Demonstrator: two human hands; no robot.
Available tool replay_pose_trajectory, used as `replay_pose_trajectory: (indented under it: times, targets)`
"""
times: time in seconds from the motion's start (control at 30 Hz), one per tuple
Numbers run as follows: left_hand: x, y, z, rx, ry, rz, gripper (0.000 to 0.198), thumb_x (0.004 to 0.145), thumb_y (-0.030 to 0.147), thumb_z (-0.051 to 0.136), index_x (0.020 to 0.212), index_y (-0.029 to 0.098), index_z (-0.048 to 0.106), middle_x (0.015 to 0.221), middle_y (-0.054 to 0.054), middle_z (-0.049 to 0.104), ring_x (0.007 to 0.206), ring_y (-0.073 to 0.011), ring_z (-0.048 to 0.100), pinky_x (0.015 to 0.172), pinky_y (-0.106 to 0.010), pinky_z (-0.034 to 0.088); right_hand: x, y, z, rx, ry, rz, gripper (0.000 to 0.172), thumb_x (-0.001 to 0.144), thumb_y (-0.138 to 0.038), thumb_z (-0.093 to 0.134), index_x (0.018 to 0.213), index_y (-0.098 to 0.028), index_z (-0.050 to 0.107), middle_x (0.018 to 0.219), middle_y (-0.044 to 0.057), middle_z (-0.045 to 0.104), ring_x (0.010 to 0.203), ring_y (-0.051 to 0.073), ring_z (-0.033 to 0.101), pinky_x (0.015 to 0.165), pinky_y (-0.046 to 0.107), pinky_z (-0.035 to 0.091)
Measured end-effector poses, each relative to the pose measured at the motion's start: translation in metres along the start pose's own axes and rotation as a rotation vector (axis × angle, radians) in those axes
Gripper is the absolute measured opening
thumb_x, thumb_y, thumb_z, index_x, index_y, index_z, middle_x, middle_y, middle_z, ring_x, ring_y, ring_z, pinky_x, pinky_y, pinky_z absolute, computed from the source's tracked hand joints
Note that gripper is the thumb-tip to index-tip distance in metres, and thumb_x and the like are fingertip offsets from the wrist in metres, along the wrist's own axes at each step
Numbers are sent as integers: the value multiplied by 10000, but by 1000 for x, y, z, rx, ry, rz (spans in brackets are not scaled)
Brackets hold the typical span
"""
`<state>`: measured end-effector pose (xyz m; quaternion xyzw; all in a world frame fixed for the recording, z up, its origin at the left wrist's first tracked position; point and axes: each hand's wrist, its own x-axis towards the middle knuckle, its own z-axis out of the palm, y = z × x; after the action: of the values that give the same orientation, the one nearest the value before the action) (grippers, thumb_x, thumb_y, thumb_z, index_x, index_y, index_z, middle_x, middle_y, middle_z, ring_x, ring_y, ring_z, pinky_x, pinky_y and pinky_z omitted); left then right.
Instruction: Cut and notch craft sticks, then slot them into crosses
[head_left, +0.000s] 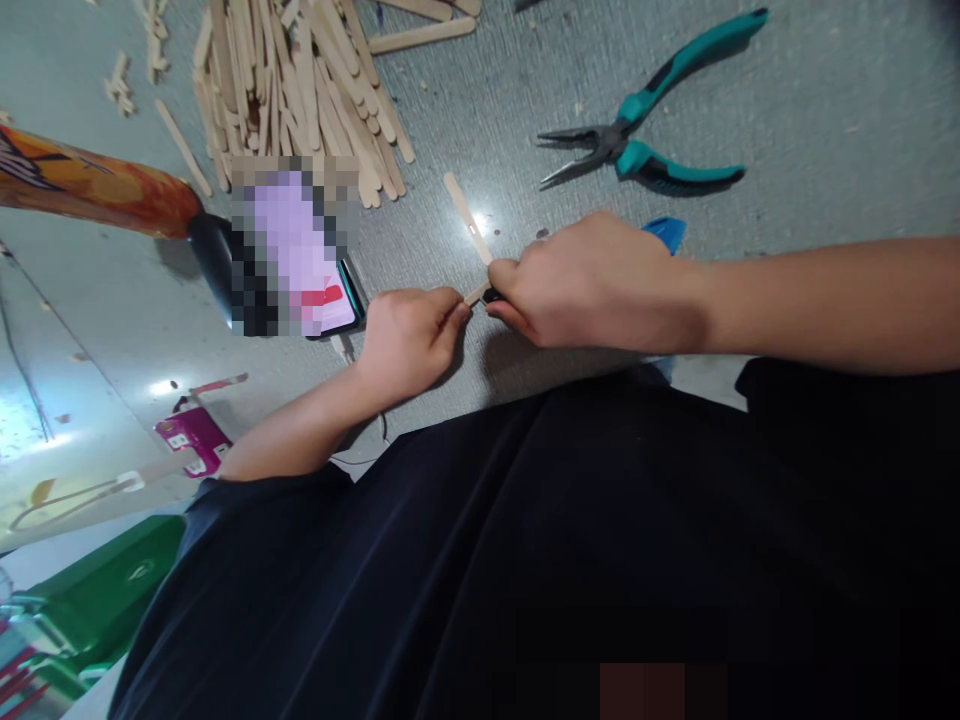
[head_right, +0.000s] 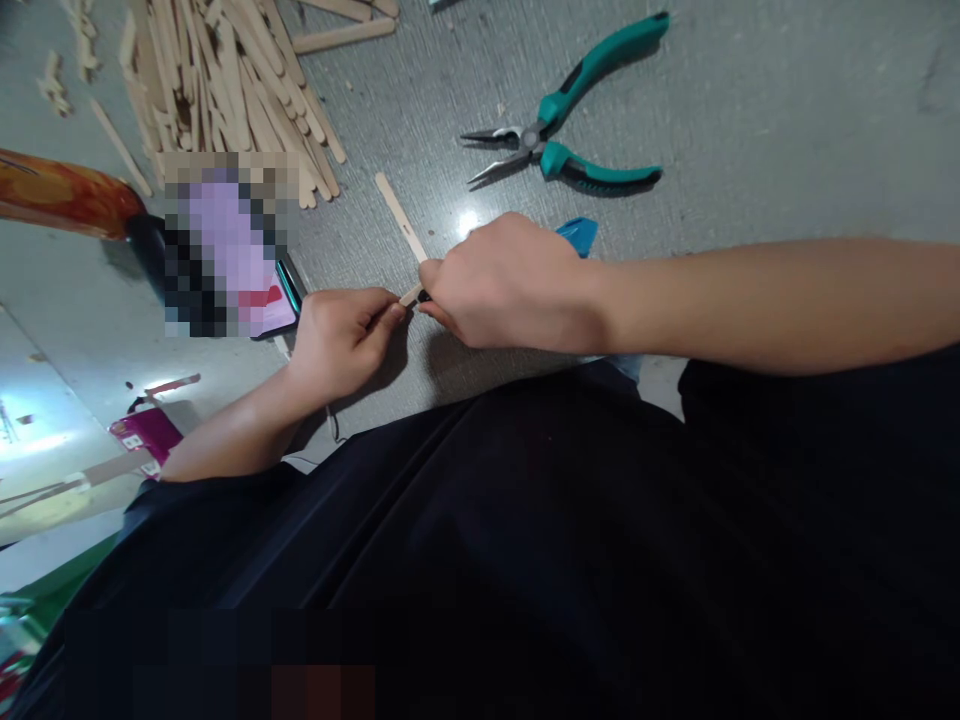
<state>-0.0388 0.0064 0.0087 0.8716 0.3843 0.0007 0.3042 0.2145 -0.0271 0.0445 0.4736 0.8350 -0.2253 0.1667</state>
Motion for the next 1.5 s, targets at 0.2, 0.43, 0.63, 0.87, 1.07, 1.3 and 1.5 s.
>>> replay_pose_trajectory:
  times: [0.2, 0.43, 0.63, 0.87, 1.07, 1.3, 1.5]
  targets:
    - [1, -1, 0, 4, 1, -10, 390, 1126, 411, 555, 805, 242, 697, 660, -54, 637, 642, -219, 576, 679, -395, 362, 0, 0, -5, -12, -29, 5, 550, 1264, -501, 398, 1454, -143, 771, 1031, 253, 859, 949, 494, 873, 679, 454, 403]
    - [2, 2, -5, -46, -32, -76, 396, 1112, 448, 573, 806, 239, 712, 654, -45, 644, 628, -216, 567, 681, -392, 372, 3, 10, 3, 84, 14, 27, 543, 1243, -595, 458, 1397, -187, 781, 1089, 225, 876, 945, 419, 821, 829, 475, 482]
    - [1, 0, -4, -250, 20, -123, 405, 1115, 477, 553, 893, 227, 781, 756, -52, 770, 699, -213, 665, 730, -373, 473, 2, 32, -3, 163, 145, 85, 671, 1245, -677, 397, 1437, -153, 769, 1116, 247, 861, 941, 399, 777, 744, 420, 324]
    - [0, 7, -6, -423, 74, -20, 401, 1087, 512, 629, 840, 224, 760, 676, -24, 695, 636, -169, 574, 660, -334, 463, -2, 36, -7, 518, 252, -56, 310, 1164, -434, 630, 911, -255, 624, 780, 15, 636, 759, 218, 549, 751, 375, 375]
    - [3, 15, -16, -573, 318, -77, 538, 1081, 742, 743, 872, 247, 748, 647, 12, 567, 591, -144, 455, 589, -334, 378, -4, 39, -4, 819, 328, -217, 305, 1043, -457, 739, 842, -267, 611, 722, -49, 501, 738, 186, 466, 736, 357, 388]
    - [17, 45, 10, -901, 406, 6, 731, 929, 884, 916, 1310, 266, 829, 1232, -128, 913, 1043, -254, 861, 909, -409, 714, -6, 16, 6, 1095, 606, -107, 451, 997, -727, 743, 910, -298, 634, 720, -27, 557, 744, 238, 544, 707, 399, 468]
    - [33, 57, 28, -985, 654, 27, 365, 1059, 568, 908, 1136, 211, 899, 1159, -111, 942, 1038, -222, 893, 1060, -423, 748, -5, 14, 11, 1084, 685, -62, 469, 1010, -715, 799, 899, -299, 612, 735, -5, 595, 804, 255, 606, 731, 401, 508]
